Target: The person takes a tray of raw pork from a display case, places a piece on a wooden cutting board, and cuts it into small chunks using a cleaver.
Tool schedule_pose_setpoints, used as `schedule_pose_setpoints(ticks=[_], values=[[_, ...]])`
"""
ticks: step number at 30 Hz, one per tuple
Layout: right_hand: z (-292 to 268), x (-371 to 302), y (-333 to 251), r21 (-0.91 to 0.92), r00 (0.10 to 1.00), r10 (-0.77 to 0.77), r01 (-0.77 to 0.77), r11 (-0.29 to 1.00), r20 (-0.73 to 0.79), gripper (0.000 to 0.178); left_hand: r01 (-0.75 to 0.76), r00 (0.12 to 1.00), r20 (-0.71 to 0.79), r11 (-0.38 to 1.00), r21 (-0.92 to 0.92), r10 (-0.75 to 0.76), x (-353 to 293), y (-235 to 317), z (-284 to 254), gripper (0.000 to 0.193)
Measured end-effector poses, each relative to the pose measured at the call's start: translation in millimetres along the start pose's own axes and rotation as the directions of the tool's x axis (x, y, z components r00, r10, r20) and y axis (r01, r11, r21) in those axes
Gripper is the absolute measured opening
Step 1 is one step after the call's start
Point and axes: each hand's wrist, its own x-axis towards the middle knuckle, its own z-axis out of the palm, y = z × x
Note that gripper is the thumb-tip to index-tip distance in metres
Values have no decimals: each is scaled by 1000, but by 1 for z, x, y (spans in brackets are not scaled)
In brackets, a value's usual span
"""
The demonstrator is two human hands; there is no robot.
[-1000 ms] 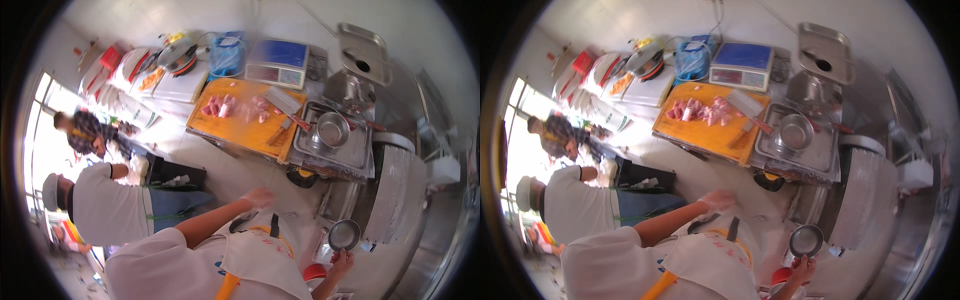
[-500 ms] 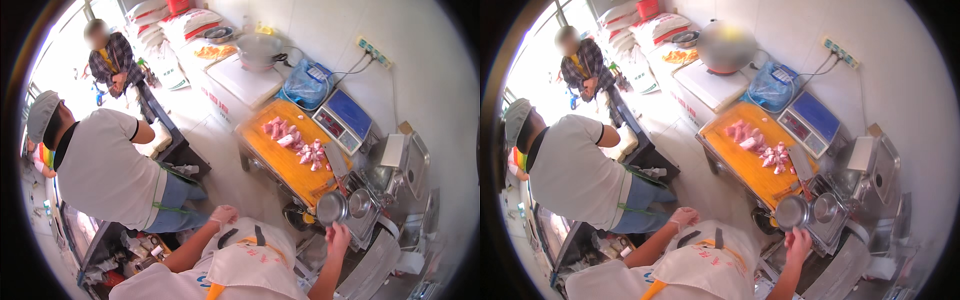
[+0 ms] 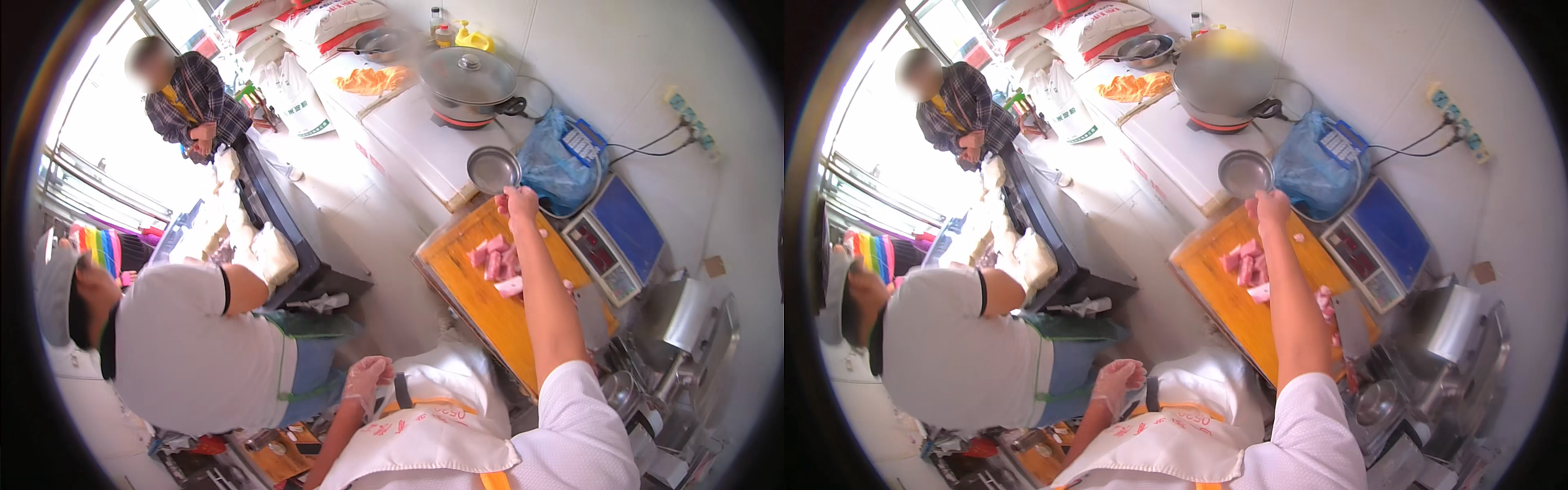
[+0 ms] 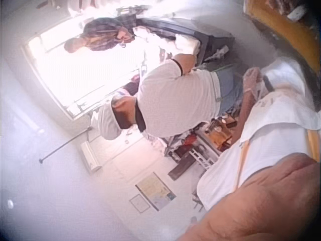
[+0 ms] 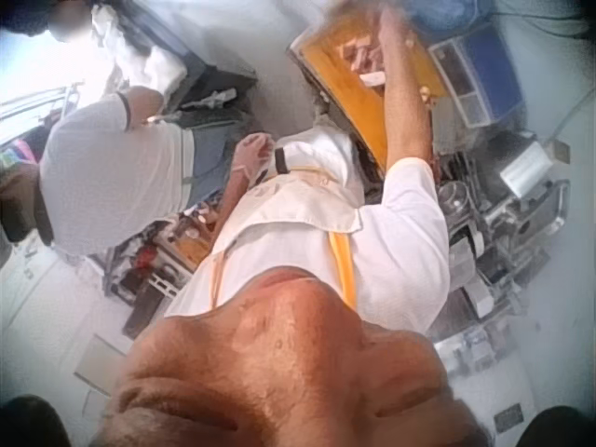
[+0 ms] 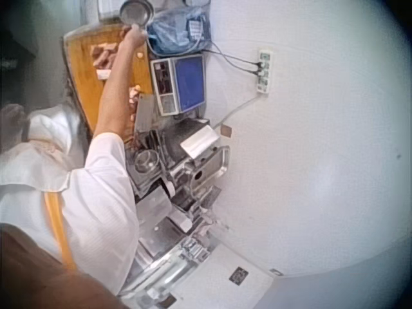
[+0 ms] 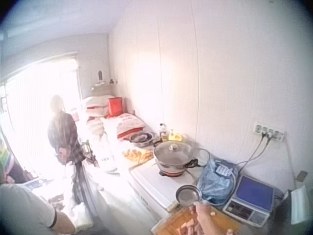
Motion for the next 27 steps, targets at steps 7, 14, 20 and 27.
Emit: schedule_pose_setpoints(ticks=[7, 14, 20, 27], values=[[58, 96, 30, -64, 994, 105, -106, 992, -17, 15, 52, 994, -99, 998, 28, -49, 23, 74, 47, 18], [29, 74, 11, 132, 973, 225, -218, 967, -46, 31, -16, 996, 87, 994, -112, 26, 79, 144, 86, 25], [-11, -121, -25, 89, 983, 157, -165, 982, 90, 25, -86, 962, 216, 935, -343, 168, 146, 190, 105, 33], [-55, -277, 39, -215, 966, 210, -175, 961, 153, 16, -96, 924, 324, 944, -317, 203, 167, 139, 161, 21]])
